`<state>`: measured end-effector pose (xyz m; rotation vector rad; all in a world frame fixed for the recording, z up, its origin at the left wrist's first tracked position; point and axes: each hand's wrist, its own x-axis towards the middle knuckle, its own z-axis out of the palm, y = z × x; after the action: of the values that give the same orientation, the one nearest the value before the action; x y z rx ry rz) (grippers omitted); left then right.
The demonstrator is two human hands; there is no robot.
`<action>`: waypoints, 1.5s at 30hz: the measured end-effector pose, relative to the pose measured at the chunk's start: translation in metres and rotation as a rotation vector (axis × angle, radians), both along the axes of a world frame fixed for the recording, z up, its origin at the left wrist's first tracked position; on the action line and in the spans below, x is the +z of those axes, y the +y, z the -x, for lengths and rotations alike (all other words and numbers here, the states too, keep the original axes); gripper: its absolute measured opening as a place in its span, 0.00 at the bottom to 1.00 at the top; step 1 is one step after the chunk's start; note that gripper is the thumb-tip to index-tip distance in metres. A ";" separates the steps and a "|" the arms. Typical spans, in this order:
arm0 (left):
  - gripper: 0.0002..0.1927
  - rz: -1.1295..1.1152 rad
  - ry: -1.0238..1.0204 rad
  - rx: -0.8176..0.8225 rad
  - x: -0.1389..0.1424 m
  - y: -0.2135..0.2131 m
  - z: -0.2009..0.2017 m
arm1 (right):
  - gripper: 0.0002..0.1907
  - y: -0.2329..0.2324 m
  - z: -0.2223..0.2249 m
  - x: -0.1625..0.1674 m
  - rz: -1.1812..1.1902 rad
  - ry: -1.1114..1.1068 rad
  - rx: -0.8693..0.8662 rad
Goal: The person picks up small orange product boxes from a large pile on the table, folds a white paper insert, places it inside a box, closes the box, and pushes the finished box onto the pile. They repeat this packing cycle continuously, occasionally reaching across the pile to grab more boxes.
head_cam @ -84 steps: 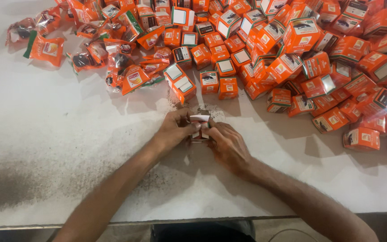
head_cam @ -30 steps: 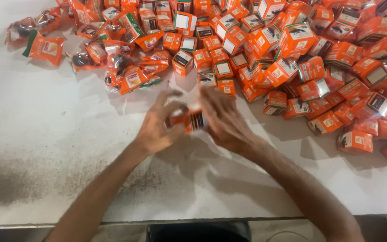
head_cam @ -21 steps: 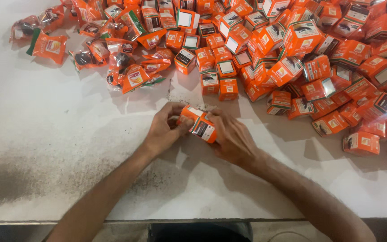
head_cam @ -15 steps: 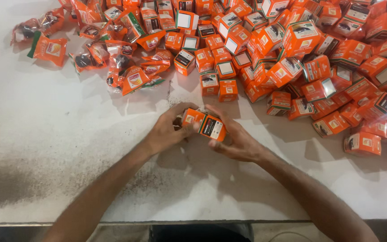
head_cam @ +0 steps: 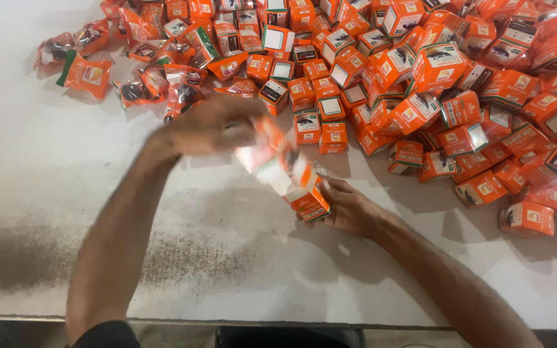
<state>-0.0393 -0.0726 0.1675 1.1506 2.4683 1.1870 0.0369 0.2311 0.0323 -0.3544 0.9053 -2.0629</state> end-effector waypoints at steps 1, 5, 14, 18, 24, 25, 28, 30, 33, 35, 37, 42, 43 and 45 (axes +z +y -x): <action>0.25 -0.144 0.008 0.035 0.002 -0.002 0.011 | 0.31 0.000 0.002 0.001 0.026 0.012 0.000; 0.44 -0.122 0.485 0.305 -0.012 -0.009 0.040 | 0.38 -0.002 0.004 0.008 0.031 -0.101 -0.036; 0.46 0.710 0.171 0.574 -0.098 -0.068 0.019 | 0.44 -0.020 -0.019 0.025 -0.449 0.444 -0.214; 0.50 0.527 0.459 0.213 -0.098 -0.088 -0.008 | 0.40 -0.028 -0.020 0.019 -0.547 0.609 -0.283; 0.42 0.624 0.126 0.319 -0.082 -0.067 -0.070 | 0.34 -0.034 -0.026 0.013 -0.711 0.850 -0.404; 0.35 0.671 0.163 0.331 -0.080 -0.061 -0.076 | 0.33 -0.035 -0.026 0.014 -0.807 0.935 -0.465; 0.22 0.561 0.239 0.394 -0.075 -0.042 -0.095 | 0.25 -0.037 -0.025 0.015 -0.963 1.168 -0.528; 0.24 0.141 0.252 0.444 -0.076 -0.025 -0.104 | 0.26 -0.038 -0.025 0.014 -0.960 1.139 -0.595; 0.22 -0.369 0.653 0.247 -0.087 0.010 -0.117 | 0.27 -0.037 -0.025 0.012 -0.961 1.120 -0.626; 0.20 -0.344 0.860 0.051 -0.096 0.031 -0.117 | 0.26 -0.034 -0.024 0.010 -0.976 1.118 -0.617; 0.19 -0.238 0.988 -0.015 -0.102 0.045 -0.113 | 0.24 -0.032 -0.024 0.007 -0.999 1.111 -0.616; 0.20 -0.008 1.059 0.241 -0.102 0.058 -0.109 | 0.26 -0.032 -0.023 0.003 -0.989 1.037 -0.609; 0.20 0.015 0.999 0.265 -0.101 0.059 -0.111 | 0.25 -0.033 -0.023 0.003 -0.991 1.015 -0.608; 0.22 0.061 0.879 0.316 -0.101 0.062 -0.115 | 0.28 -0.034 -0.023 0.003 -1.015 1.030 -0.598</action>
<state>0.0758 -0.0110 0.0668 1.5457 3.3965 0.7244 0.0600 0.1969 0.0358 -0.6197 2.7629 -1.4878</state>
